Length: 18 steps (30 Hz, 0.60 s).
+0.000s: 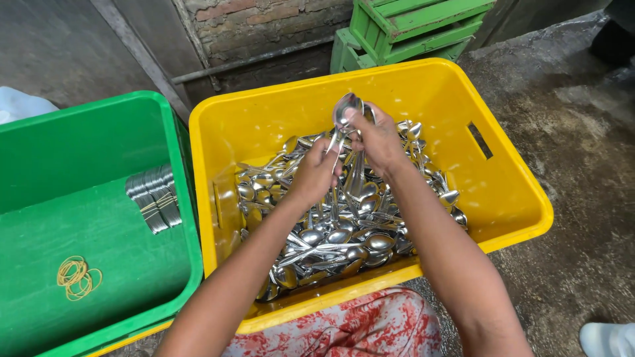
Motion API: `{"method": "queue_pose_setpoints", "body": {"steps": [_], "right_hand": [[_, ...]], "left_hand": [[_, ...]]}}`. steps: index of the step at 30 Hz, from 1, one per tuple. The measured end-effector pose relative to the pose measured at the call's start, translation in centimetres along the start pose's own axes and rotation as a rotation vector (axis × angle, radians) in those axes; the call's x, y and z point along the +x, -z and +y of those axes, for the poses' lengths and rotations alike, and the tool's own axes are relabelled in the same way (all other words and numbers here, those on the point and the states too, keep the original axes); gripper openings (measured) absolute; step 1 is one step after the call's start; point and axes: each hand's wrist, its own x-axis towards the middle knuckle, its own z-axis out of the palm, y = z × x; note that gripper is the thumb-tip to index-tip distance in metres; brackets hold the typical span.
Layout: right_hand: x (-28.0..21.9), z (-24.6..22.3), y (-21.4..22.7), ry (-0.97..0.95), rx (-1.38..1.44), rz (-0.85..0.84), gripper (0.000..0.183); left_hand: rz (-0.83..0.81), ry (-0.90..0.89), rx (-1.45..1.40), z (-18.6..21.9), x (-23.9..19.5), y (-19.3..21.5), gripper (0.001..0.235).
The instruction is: The person gathers spoons from a yellow bin, aligns them into stacks, and secures each stack with a rubber band. The completed bundles are placed into a green bin. The person repeats this process multiple times.
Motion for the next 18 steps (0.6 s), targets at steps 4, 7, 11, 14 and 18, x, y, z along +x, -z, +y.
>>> {"method": "queue_pose_setpoints", "body": {"steps": [4, 7, 11, 14, 18], "right_hand": [[0.6, -0.1, 0.7, 0.068, -0.111, 0.025, 0.031], [1.5, 0.9, 1.3, 0.116, -0.122, 0.022, 0.031], [2.3, 2.7, 1.9, 0.103, -0.111, -0.022, 0.030], [2.1, 2.3, 1.7, 0.049, -0.053, -0.021, 0.026], [2.0, 1.9, 1.5, 0.122, 0.005, -0.004, 0.020]], "left_hand": [[0.053, 0.011, -0.123, -1.7, 1.4, 0.3, 0.029], [0.108, 0.024, -0.068, 0.0, 0.6, 0.8, 0.029], [0.120, 0.045, -0.082, -1.0, 1.0, 0.5, 0.033], [-0.015, 0.019, -0.170, -0.1, 0.1, 0.0, 0.033], [-0.148, 0.044, -0.257, 0.5, 0.1, 0.0, 0.052]]}}
